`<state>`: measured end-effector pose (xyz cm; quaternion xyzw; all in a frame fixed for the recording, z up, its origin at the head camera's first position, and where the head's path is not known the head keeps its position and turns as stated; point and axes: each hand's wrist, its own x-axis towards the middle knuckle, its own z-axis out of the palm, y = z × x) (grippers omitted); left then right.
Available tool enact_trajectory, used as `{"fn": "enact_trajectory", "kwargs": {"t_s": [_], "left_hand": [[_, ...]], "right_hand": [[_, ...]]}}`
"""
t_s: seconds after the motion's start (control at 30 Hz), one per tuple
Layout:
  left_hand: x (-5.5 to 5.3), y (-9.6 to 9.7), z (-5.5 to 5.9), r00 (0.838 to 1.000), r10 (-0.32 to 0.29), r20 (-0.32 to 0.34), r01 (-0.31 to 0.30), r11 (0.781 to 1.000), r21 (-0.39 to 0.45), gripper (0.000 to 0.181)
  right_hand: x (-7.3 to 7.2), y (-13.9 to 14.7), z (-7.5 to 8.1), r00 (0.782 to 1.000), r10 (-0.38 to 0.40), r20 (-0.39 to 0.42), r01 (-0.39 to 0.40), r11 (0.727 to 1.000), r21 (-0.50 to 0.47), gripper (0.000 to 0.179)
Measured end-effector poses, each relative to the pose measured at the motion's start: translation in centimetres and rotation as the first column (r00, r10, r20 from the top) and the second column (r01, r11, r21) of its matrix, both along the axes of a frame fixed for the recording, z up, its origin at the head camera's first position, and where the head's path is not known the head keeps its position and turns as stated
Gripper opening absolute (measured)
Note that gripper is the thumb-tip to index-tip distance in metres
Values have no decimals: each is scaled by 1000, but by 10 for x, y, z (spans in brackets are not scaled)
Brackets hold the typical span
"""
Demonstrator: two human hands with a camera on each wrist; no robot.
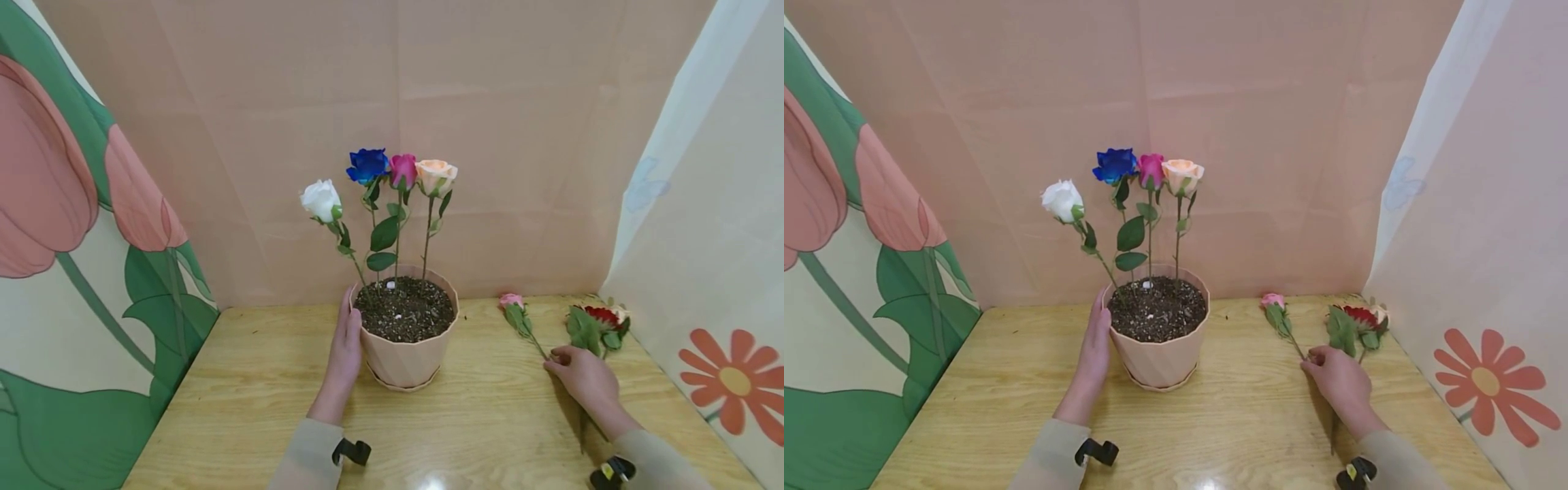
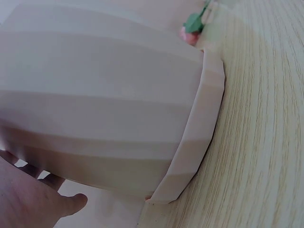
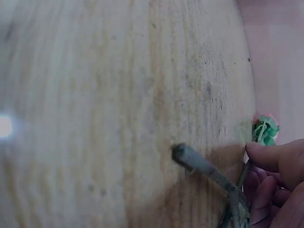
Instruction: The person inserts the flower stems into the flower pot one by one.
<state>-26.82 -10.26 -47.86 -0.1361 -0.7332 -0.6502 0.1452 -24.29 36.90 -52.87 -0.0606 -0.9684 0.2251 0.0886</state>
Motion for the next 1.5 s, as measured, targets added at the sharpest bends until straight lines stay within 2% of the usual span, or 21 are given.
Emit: {"fn": "enact_trajectory", "kwargs": {"t_s": [0.27, 0.4, 0.8, 1.27, 1.4, 1.5], "left_hand": [[3, 0, 1, 1000, 12, 27, -12, 1000, -8, 57], [3, 1, 1, 999, 16, 30, -16, 1000, -5, 57], [3, 0, 0, 1000, 10, 29, -10, 1000, 5, 57], [2, 0, 0, 1000, 2, 10, -2, 1000, 5, 57], [2, 0, 1, 1000, -3, 12, 3, 1000, 11, 57], [2, 0, 0, 1000, -9, 15, 9, 1000, 16, 57]], "right_hand": [[1, -2, 3, 1000, -7, 20, 7, 1000, 2, 32], [4, -3, 7, 1000, 2, 11, -2, 1000, -17, 33], [12, -11, 24, 993, 76, -87, -87, 988, -129, 38], [16, -38, 59, 979, 56, -198, -99, 972, -214, 46], [17, -48, 70, 980, 47, -195, -102, 953, -285, 48], [18, -56, 79, 987, 27, -159, -86, 921, -381, 53]]}}
